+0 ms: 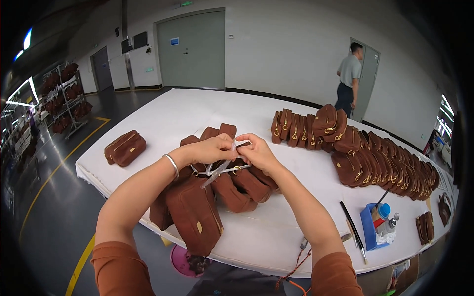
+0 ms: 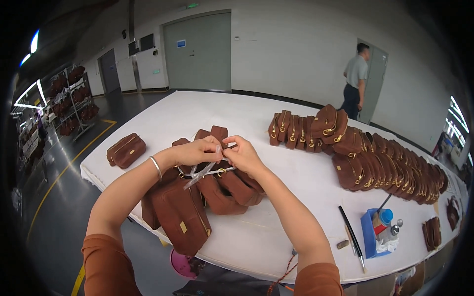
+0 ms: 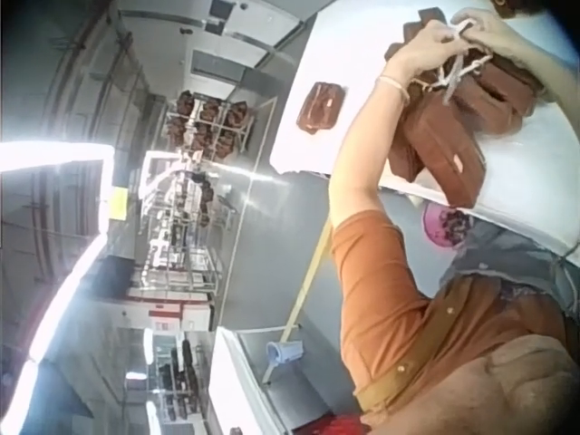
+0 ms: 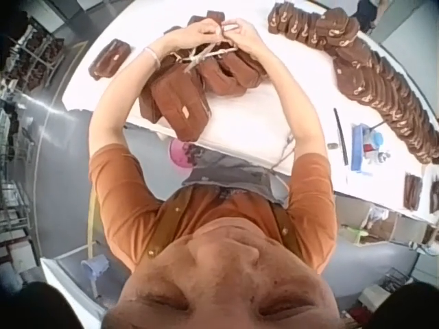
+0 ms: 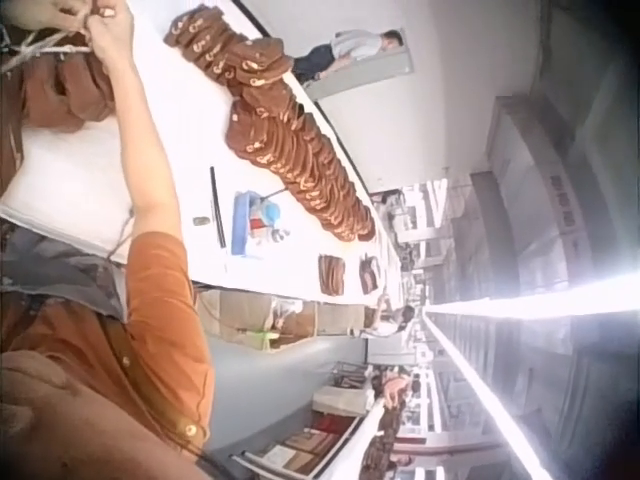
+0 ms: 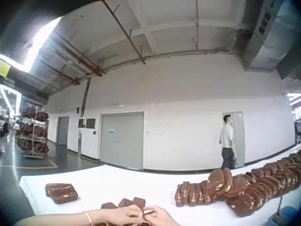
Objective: Inspecting and performing finishing touches on a series of leather bags.
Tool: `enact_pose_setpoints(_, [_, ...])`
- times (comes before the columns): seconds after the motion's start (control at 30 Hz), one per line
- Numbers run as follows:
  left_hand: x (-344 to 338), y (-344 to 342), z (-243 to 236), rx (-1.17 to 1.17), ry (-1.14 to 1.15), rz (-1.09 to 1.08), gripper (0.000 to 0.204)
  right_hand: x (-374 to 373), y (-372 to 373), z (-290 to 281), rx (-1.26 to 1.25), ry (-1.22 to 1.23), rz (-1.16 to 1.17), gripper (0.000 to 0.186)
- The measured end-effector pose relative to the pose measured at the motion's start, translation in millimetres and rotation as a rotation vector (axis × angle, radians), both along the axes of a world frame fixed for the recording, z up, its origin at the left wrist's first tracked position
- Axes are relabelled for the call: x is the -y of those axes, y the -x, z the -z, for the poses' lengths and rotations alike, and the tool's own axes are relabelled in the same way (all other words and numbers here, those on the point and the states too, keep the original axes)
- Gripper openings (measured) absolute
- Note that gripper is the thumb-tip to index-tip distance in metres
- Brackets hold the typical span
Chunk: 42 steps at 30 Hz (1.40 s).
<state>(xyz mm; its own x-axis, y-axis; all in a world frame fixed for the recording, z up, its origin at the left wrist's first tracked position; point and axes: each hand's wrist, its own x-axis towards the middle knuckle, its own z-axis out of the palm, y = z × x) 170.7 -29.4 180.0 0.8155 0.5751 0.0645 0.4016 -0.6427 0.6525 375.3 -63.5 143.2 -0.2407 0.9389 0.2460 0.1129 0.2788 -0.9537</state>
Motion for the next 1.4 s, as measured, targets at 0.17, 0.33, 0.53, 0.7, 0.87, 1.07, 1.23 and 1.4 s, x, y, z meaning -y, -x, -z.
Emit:
enact_pose_setpoints(0.17, [0,8,-1,0.076,-0.142,-0.03,0.026,-2,-5,-4,0.002,0.034,-0.056,0.019])
enact_pose_setpoints(0.33, [32,29,-22,0.125,-0.336,-0.186,0.026,8,-1,-14,0.372,-0.115,-0.101,0.022])
enact_pose_setpoints(0.53, [108,142,-25,0.294,-0.38,-0.457,0.074,15,3,-36,0.825,-0.293,0.005,0.022])
enact_pose_setpoints(0.7, [163,190,60,0.292,-0.109,-0.592,0.126,7,20,-48,0.912,-0.381,0.042,0.019])
enact_pose_setpoints(0.87, [177,165,125,0.352,-0.057,-0.554,0.143,-19,29,-32,0.774,-0.537,0.125,0.013])
enact_pose_setpoints(1.07, [162,144,131,0.372,-0.172,-0.673,0.142,-34,31,-33,0.523,-0.455,0.098,0.024])
enact_pose_setpoints(1.23, [127,125,137,0.482,-0.111,-0.673,0.132,-70,16,-26,0.337,-0.376,0.054,0.018])
enact_pose_setpoints(1.4, [96,113,150,0.523,-0.02,-0.703,0.125,-88,8,-42,0.427,-0.332,0.073,0.019])
